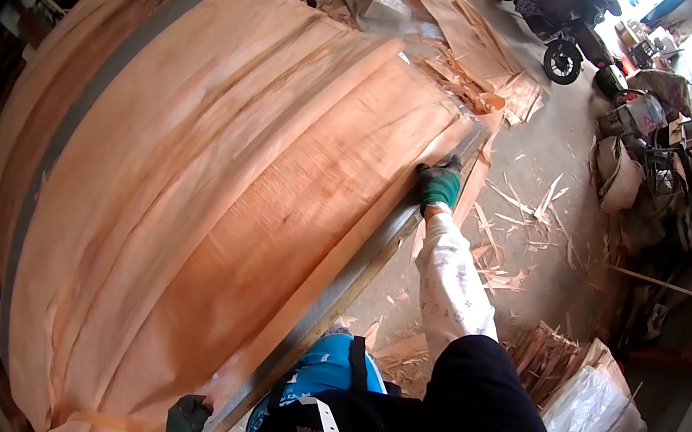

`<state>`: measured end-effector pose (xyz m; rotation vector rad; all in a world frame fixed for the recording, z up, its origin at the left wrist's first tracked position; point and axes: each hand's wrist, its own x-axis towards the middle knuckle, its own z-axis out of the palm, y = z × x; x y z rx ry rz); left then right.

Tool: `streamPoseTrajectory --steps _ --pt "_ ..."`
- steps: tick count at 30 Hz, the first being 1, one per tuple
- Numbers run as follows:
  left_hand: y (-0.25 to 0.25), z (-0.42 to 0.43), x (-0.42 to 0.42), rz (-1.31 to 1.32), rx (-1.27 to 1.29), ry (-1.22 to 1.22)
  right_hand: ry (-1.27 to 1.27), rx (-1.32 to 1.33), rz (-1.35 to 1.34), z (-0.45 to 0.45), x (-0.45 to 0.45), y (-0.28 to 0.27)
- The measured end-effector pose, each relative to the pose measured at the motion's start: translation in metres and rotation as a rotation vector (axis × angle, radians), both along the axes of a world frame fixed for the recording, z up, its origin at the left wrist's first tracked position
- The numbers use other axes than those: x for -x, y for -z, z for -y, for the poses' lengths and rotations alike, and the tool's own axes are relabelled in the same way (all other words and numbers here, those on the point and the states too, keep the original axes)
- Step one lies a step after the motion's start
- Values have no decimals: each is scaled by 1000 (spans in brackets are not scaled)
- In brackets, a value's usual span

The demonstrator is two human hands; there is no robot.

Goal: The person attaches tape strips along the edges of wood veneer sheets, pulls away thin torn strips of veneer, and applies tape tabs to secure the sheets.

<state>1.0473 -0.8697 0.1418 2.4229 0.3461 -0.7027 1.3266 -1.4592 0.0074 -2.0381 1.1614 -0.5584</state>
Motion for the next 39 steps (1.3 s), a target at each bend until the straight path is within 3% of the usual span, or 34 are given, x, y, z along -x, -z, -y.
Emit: streamPoseTrajectory --steps 4,7,10,14,15,16,17,18,20,21,23,27,32,39 --pt "-4 5 -2 -50 -31 -16 -31 163 -46 -9 7 -28" --pt "15 -13 8 37 25 57 -163 520 -203 -2 6 -19" --pt "23 -18 9 43 -67 167 -378 654 -257 5 4 -2" --pt "29 -22 13 88 -176 149 -471 689 -196 15 4 21" --pt "31 -30 16 116 -170 172 -551 636 -290 22 1 24" --pt "53 -59 29 65 -131 212 -588 608 -281 41 -4 51" --pt "85 -90 46 117 -239 416 -687 782 -127 58 -8 77" --pt "71 -82 45 138 -165 301 -675 846 -103 64 -11 84" --pt "54 -73 55 213 -180 311 -836 733 -361 83 -27 90" --pt "55 -71 61 186 -227 194 -852 795 -441 78 -26 81" --pt "38 -60 65 335 -116 123 -842 727 -438 75 -23 59" --pt "34 -54 67 268 -258 -7 -791 554 -331 71 -23 41" --pt "41 -51 64 308 -441 -250 -780 594 -410 59 -23 29" --pt "65 -58 46 271 -608 -284 -801 614 -465 62 -26 29"
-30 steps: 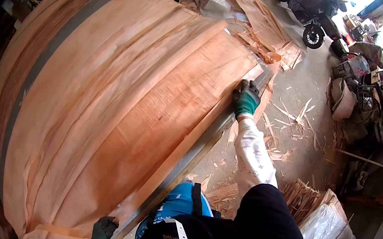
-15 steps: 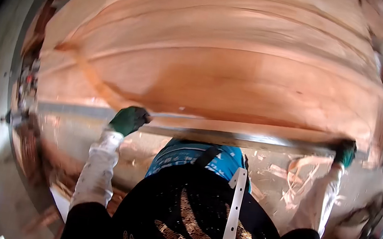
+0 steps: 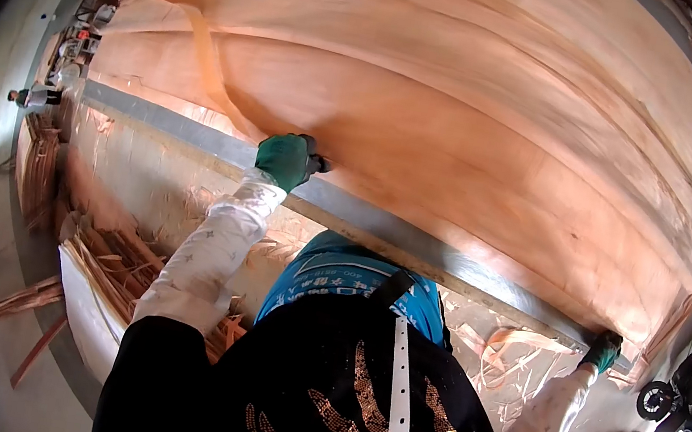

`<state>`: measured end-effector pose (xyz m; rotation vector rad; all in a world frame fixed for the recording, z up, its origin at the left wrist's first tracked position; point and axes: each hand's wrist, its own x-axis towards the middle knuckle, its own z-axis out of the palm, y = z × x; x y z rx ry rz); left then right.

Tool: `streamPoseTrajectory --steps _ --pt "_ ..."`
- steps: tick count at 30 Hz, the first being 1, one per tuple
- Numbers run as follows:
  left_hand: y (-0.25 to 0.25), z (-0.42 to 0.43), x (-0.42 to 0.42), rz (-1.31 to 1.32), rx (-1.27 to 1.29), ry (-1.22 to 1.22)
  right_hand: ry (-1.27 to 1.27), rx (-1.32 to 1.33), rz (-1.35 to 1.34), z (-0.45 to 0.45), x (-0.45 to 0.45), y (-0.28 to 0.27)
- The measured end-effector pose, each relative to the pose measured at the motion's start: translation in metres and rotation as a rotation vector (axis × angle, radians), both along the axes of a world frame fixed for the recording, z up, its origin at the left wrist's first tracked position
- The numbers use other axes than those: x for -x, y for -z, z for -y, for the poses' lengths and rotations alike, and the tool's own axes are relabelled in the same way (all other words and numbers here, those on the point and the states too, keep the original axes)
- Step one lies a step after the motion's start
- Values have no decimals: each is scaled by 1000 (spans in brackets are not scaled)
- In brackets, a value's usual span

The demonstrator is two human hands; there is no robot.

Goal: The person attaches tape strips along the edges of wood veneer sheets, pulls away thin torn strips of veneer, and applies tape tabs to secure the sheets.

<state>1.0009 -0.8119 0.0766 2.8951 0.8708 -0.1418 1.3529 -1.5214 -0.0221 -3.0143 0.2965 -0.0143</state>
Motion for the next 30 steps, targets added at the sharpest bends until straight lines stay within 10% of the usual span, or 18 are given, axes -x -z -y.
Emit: streamPoseTrajectory --steps 8,11,13,15,21,23,25,27,28,29,30 --pt "31 -7 -15 -137 -43 -14 -119 -208 -161 50 -23 21" --pt "52 -15 -12 -158 -57 -23 -18 261 233 -48 9 -65" --pt "30 -6 -18 -216 -14 -67 -323 -211 226 -138 27 -107" --pt "24 -5 -22 -251 35 -85 -453 -1262 -197 -206 57 -66" --pt "-59 -40 -24 -485 500 234 -1340 -558 -276 -455 195 -74" --pt "-58 -93 4 -68 665 422 -1582 -30 144 -461 187 -32" --pt "-87 -178 35 231 972 375 -1521 -62 20 -469 186 -32" --pt "-109 -270 67 390 454 207 -1406 -9 -27 -469 189 -28" --pt "-28 -364 69 282 -344 249 -1314 34 -124 -465 186 -20" --pt "-54 -378 73 226 -398 220 -1440 -15 -52 -465 180 -20" --pt "-82 -392 77 170 -449 191 -812 -530 -379 -473 190 -23"
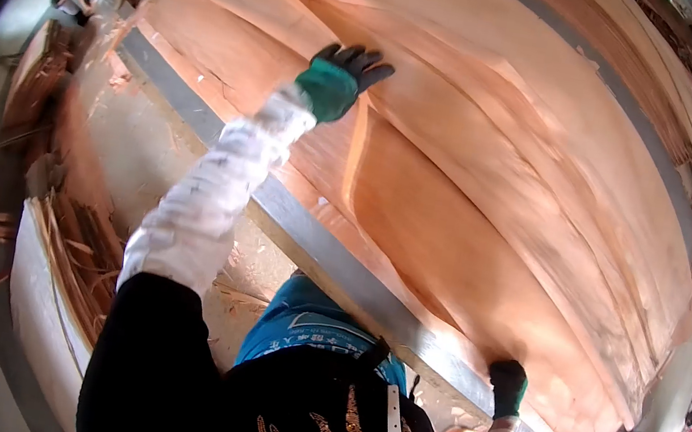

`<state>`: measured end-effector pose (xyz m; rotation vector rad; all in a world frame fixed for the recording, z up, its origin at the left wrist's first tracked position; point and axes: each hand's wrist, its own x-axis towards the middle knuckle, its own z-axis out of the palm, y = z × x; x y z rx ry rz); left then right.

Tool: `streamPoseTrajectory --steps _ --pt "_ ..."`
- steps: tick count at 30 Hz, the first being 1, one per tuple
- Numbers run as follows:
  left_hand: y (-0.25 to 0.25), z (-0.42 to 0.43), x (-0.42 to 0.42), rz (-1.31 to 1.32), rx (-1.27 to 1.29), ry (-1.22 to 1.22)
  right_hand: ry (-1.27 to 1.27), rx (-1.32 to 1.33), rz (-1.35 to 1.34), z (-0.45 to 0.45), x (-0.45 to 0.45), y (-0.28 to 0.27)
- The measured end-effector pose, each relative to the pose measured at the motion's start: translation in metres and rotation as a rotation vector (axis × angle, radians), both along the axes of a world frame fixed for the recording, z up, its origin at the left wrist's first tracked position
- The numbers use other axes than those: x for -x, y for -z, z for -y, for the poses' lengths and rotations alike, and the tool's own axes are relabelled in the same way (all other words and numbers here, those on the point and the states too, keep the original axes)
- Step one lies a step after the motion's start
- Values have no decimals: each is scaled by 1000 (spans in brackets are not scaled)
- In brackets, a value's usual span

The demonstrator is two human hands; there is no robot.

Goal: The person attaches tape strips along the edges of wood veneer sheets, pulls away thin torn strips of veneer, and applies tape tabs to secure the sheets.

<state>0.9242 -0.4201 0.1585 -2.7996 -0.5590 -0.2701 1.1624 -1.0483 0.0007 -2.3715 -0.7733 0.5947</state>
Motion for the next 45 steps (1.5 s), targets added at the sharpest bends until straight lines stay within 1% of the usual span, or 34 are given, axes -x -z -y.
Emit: streamPoseTrajectory --steps 2,3,4,5,6,8,9,10,11,12,13,14,15,16,17,18,20,23,25,26,28,29,30,32,33,35,37,38,39,40,41,42,44,45 --pt "20 -53 -9 -29 -26 159 -354 288 267 -7 -6 -15" --pt "33 -69 -15 59 -66 271 -410 347 391 -6 -3 -18" --pt "34 -79 -11 -52 56 287 -478 402 515 -6 -6 -13" --pt "25 -89 -3 -170 175 302 -421 388 677 4 -9 7" --pt "19 -97 5 -298 286 320 -400 433 745 15 -12 22" --pt "20 -106 47 -184 319 450 -533 643 822 6 -4 12" --pt "10 -107 76 -193 375 473 -435 622 804 16 -6 22" --pt "2 -108 105 -278 408 428 -340 599 793 21 -8 32" --pt "12 -116 135 -336 468 404 -536 675 820 12 -7 19" --pt "3 -112 155 -354 558 383 -484 667 850 5 -3 12" --pt "9 -110 171 -390 782 210 -395 665 754 10 -5 18" --pt "16 -103 182 -404 726 111 -304 658 661 15 -8 23" --pt "31 -99 188 -355 708 67 -271 555 596 9 -6 14" --pt "50 -96 194 -305 688 24 -271 550 600 5 -7 13" --pt "60 -90 191 -217 541 69 -286 570 622 4 -8 12" --pt "84 -96 193 -238 479 18 -303 596 643 3 -8 13" --pt "96 -94 184 -217 368 -21 -324 643 667 6 -9 17" --pt "114 -92 173 -281 321 -119 -398 719 700 12 -15 30" --pt "121 -86 171 -255 303 -172 -426 750 700 10 -11 27" --pt "121 -84 167 -237 288 -200 -334 695 669 9 -3 17" --pt "106 -75 159 -337 283 -263 -154 564 615 -9 15 -5" --pt "110 -77 161 -339 307 -247 -356 777 789 -12 14 -6" --pt "113 -80 162 -338 330 -233 -342 852 776 -38 27 -32" --pt "116 -78 159 -370 347 -291 -279 557 738 -114 66 -85" --pt "120 -78 160 -364 339 -292 -158 240 553 -165 103 -110" --pt "125 -79 159 -358 323 -278 -162 -156 234 -251 160 -120" --pt "128 -82 157 -358 329 -257 -375 -176 91 -342 223 -130" --pt "131 -82 155 -393 333 -240 -402 -198 -28 -377 246 -124" --pt "127 -83 153 -405 368 -267 -434 -188 -12 -406 258 -101" --pt "117 -84 154 -457 421 -215 -585 -217 161 -436 262 -75" --pt "100 -86 156 -508 476 -158 -660 -58 322 -455 264 -47" --pt "81 -95 157 -556 531 -96 -727 107 486 -471 263 -32" --pt "33 -128 164 -631 855 133 -660 321 343 -496 262 -43" --pt "4 -160 174 -488 1092 267 -711 329 466 -493 259 -29"
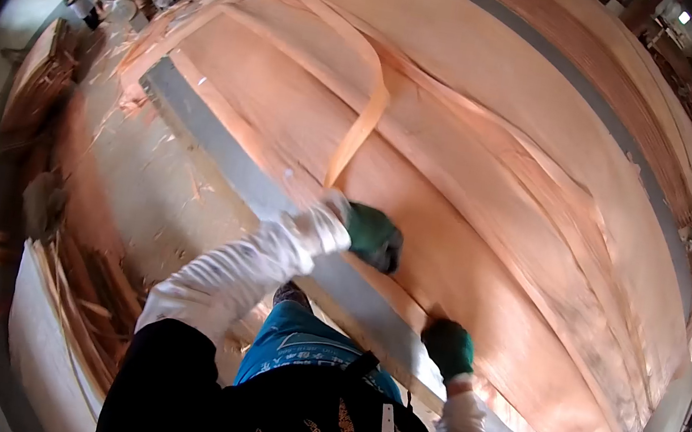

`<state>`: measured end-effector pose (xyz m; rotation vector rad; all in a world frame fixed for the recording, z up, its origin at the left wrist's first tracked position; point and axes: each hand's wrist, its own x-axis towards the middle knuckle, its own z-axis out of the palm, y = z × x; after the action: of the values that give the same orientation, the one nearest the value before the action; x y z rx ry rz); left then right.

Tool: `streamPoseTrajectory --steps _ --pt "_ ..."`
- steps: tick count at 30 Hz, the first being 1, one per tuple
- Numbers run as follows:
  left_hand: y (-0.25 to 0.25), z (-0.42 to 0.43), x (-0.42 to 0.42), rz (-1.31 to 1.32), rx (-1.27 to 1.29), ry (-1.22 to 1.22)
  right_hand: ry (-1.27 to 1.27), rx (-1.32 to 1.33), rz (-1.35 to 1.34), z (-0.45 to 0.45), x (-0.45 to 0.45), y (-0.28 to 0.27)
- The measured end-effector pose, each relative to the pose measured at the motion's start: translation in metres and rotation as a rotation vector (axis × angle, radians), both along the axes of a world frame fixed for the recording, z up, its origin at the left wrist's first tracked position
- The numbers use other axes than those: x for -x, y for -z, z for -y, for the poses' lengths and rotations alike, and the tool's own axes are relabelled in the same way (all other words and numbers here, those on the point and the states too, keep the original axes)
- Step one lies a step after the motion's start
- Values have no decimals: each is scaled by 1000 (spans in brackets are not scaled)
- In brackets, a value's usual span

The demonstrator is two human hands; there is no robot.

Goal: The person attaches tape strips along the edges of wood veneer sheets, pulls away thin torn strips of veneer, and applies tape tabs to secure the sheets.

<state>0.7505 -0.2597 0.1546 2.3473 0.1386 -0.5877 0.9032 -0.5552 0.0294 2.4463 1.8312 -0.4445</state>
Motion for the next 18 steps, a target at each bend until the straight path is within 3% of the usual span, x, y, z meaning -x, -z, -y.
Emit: streamPoseTrajectory --steps 1,3,4,6,9,12,15,18 --pt "-4 -39 5 280 74 41 23 -84 -6 2 0 4" --pt "4 -139 9 458 164 -179 -77 -18 83 -1 3 -9" --pt "11 -180 5 626 -317 -356 -68 -18 56 -5 3 -11" --pt "8 -250 -9 565 -797 -420 -70 46 104 -6 6 -4" --pt "49 -326 -44 616 -1009 -264 55 143 108 -19 13 -13" --pt "97 -367 -72 675 -1002 -112 120 214 175 -14 18 -3" --pt "59 -369 -43 448 -896 18 155 197 280 4 18 19" --pt "39 -394 42 564 -677 43 303 122 186 -6 21 8"
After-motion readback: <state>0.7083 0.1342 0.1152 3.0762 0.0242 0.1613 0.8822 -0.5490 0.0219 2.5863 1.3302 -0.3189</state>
